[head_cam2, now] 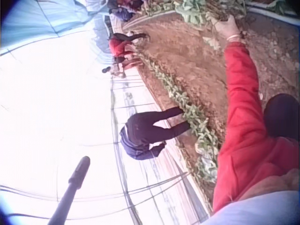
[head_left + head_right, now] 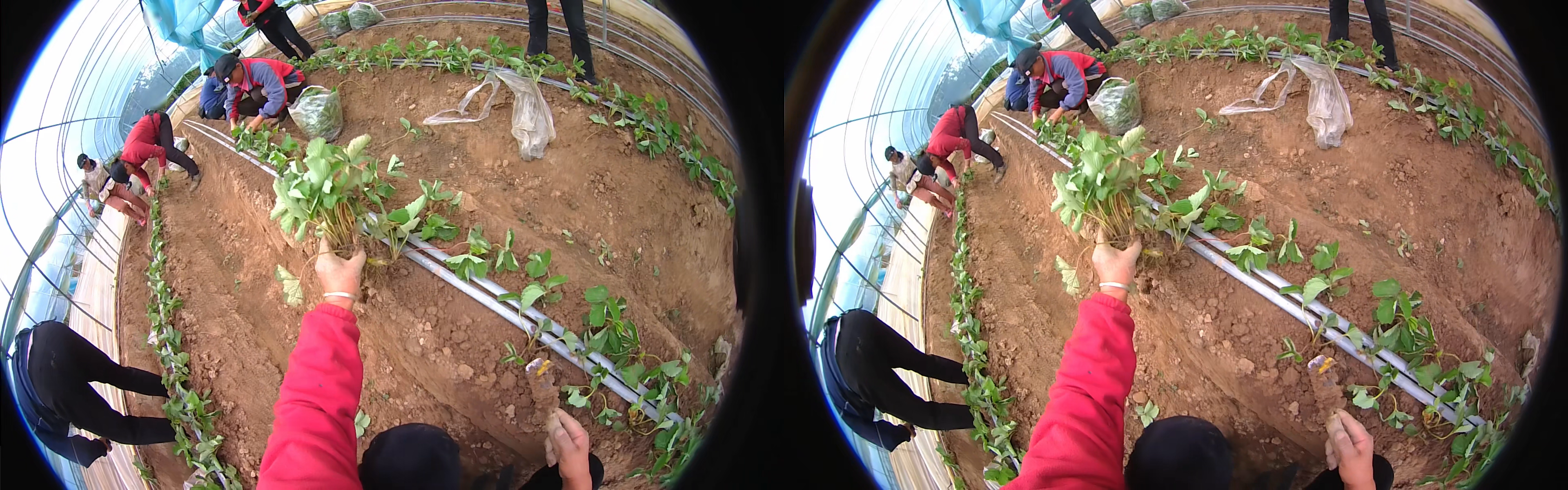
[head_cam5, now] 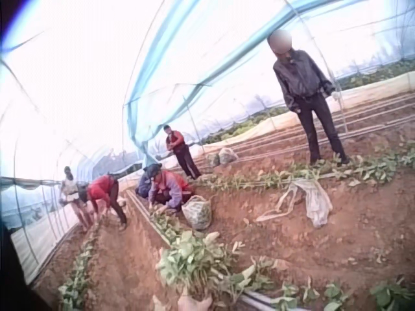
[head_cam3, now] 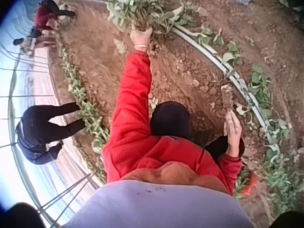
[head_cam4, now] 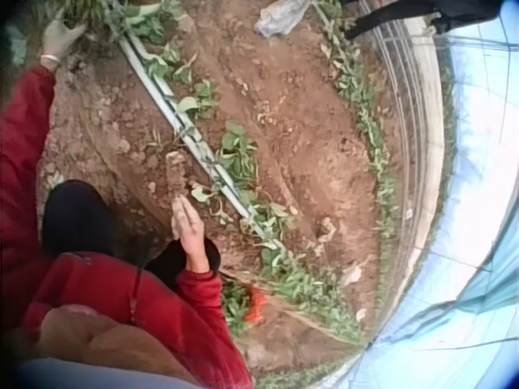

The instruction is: The person plants small green seedlings into prepared soil rows inside a greenhouse. They use a small hand trowel to dig holes, place each seedling, and cover the roots with soil. Other workers are visible in the background performing the same task.

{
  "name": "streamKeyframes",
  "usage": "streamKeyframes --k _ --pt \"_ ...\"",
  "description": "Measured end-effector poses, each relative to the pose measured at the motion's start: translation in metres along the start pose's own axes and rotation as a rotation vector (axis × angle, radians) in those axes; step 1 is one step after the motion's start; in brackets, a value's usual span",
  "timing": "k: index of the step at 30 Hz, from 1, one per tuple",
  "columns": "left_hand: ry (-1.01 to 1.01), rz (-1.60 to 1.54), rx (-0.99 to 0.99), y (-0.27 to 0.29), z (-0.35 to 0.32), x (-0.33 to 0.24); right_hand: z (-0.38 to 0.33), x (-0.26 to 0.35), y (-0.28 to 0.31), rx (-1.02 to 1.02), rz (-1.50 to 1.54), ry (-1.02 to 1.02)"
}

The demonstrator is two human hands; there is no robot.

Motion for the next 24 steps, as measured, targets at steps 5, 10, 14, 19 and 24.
streamKeyframes --k 5,10,14,19,24 --pt "0.089 -0.188 0.015 -0.007 0.033 0.004 0.006 -0.004 -0.004 -0.007 0.007 -0.031" --pt "0.147 -0.456 -0.048 0.017 0.043 0.037 0.008 -0.005 -0.004 -0.065 -0.032 -0.1" --pt "0.204 -0.673 -0.023 0.04 0.026 0.028 0.008 -0.003 0.002 0.018 -0.048 -0.057" --pt "0.288 -0.883 -0.043 0.092 0.013 -0.002 0.009 -0.007 -0.002 0.055 -0.063 -0.031" --pt "0.32 -0.925 -0.125 0.147 -0.004 0.011 0.014 -0.025 0.0 -0.086 0.015 -0.093"
Point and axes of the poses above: each hand's wrist, its own z-axis towards the middle knuckle, its own y-axis out of the back of the hand, x = y × z, the point moved 1 cm from there along z, towards the middle knuckle, and after that the axes turned 1 degree about -x, right-handed, at the moved point
